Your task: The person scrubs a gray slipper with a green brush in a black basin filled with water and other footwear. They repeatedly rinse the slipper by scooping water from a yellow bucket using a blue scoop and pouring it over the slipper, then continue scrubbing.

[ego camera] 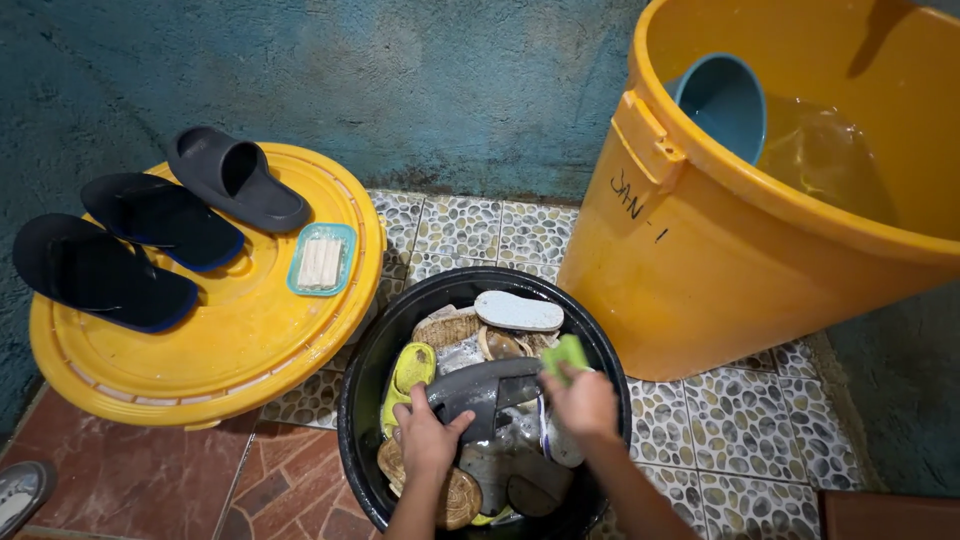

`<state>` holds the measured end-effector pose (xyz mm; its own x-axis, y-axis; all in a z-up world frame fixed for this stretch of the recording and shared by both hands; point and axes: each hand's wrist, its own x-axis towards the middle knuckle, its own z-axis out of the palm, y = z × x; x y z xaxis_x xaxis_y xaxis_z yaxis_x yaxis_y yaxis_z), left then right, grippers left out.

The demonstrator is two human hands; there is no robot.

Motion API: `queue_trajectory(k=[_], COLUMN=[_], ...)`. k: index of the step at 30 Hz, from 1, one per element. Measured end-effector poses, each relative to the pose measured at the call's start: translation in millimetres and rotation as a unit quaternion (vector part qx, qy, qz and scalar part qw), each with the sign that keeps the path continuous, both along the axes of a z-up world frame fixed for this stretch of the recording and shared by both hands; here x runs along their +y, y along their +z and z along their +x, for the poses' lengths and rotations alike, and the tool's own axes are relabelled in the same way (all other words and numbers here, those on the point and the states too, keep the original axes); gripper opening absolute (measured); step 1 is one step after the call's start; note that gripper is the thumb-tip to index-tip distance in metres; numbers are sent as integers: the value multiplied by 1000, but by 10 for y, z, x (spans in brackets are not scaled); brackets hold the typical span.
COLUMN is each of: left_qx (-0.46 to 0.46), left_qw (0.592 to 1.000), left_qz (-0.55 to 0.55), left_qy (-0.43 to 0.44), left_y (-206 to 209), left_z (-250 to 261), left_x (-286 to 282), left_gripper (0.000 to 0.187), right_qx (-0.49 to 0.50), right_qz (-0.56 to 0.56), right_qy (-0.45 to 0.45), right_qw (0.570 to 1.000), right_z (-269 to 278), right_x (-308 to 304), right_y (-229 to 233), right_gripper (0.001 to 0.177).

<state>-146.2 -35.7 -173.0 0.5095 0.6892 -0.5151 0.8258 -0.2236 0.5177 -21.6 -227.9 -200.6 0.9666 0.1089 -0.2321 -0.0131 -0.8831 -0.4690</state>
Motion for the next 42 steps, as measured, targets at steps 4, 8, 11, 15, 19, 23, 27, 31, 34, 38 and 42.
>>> queue_trajectory(k=[4, 8, 11, 15, 19, 23, 27, 31, 34, 38, 42], left_qx=[24, -8, 2, -1, -53, -44, -62, -71, -66, -49, -46], left_qw=[1000, 1000, 1000, 1000, 997, 998, 997, 995, 996, 998, 997], left_qz=[-9, 6, -7, -1, 41, 32, 43, 59, 37, 24, 35], left_qy=[0, -18, -8, -8, -22, -35, -33, -37, -43, -40, -50], left_y=[-44, -81, -33, -122, -346, -262, -192, -336, -368, -190, -161], left_z=[37, 1, -16, -6, -94, -178, -217, -230, -220, -220, -202], left_x=[14, 53, 7, -24, 9, -62, -123, -117, -68, -123, -140], left_gripper=[95, 95, 96, 97, 79, 98, 99, 99, 91, 99, 99], right_qx=[59, 11, 16, 126, 36, 91, 107, 38, 28, 107, -45], right_qz=[31, 61, 68, 74, 17, 100, 58, -37, 72, 113, 106], right_qy=[71, 135, 36, 6, 227, 179, 80, 275, 266, 69, 91], right_qw=[995, 989, 997, 989, 973, 974, 989, 960, 961, 985, 989], right_z=[-553, -442, 0, -97, -661, -104, 184, -346, -519, -35, 147], right_x=[771, 648, 180, 552, 1004, 593, 364, 1177, 1199, 530, 331], right_y=[-227, -258, -80, -39, -52, 86, 257, 238, 343, 301, 1], right_gripper=[53, 43, 40, 37, 40, 27, 20, 22, 27, 31, 29])
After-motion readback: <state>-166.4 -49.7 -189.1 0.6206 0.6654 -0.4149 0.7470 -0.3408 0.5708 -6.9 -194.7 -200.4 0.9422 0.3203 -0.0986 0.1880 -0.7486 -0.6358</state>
